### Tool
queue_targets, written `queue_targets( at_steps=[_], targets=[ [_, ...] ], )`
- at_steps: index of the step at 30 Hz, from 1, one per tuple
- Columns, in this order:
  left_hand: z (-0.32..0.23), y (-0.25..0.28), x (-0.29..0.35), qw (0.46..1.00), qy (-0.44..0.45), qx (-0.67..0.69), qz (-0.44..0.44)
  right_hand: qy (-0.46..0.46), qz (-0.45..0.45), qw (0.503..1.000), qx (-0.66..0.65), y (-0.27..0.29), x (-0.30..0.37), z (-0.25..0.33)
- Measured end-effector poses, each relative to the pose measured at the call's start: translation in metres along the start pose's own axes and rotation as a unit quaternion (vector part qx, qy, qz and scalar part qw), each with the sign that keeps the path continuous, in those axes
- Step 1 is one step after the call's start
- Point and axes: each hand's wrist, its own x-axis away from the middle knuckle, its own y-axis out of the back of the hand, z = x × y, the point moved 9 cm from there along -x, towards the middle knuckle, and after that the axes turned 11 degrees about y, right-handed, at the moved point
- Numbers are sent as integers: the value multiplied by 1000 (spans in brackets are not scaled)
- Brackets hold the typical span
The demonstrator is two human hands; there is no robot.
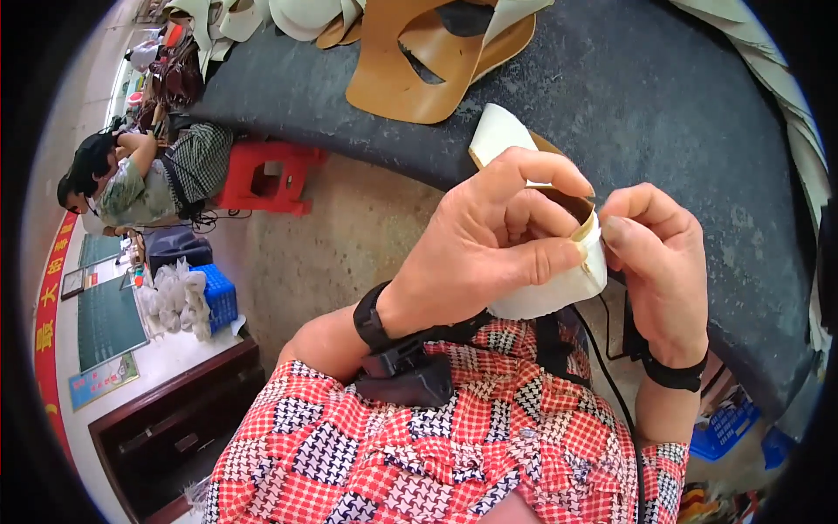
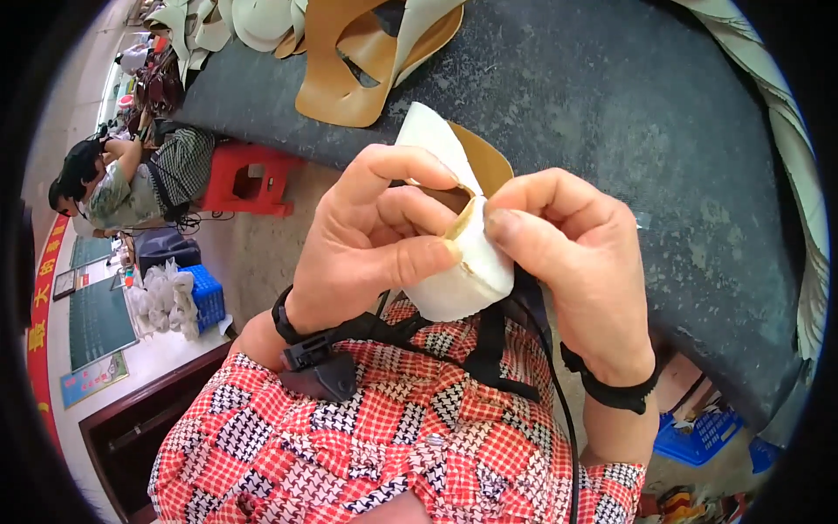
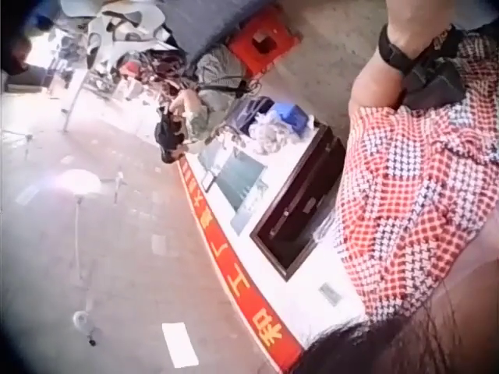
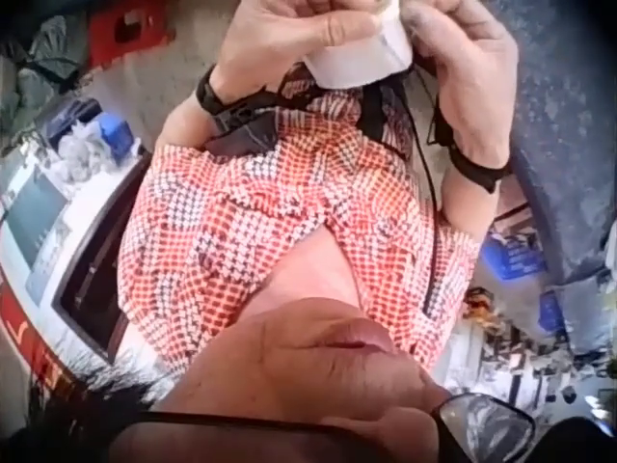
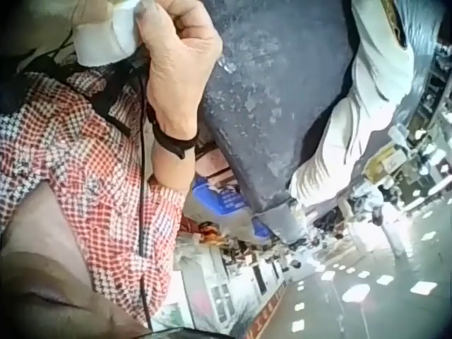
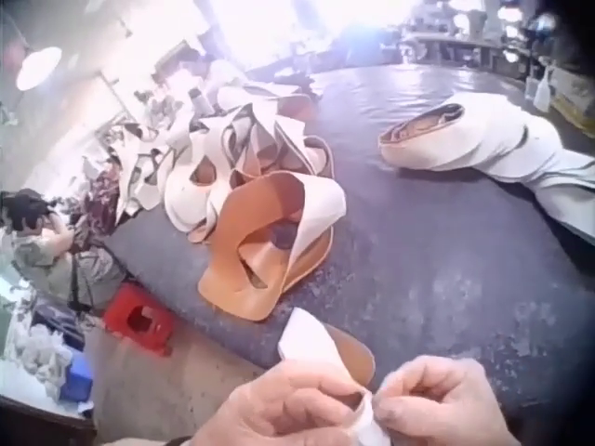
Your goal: The person is assembling and inspecting shoe upper components in a factory setting.
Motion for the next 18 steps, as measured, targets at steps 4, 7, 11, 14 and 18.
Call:
queue_targets(
  at_steps=[4,7,11,14,18],
  targets=[
    [-2,0,6,1000,-20,-8,-8,-1,14,1000,8,-4,0,4],
    [-1,-1,11,999,-38,-1,0,62,21,997,31,-7,2,16],
    [-5,-5,17,997,-70,-11,13,79,32,995,44,-12,2,19],
    [-3,-5,22,998,-55,-17,12,95,38,995,16,-14,3,18],
    [-2,-10,27,998,-58,-25,25,80,38,995,41,-17,7,11]
  ],
)
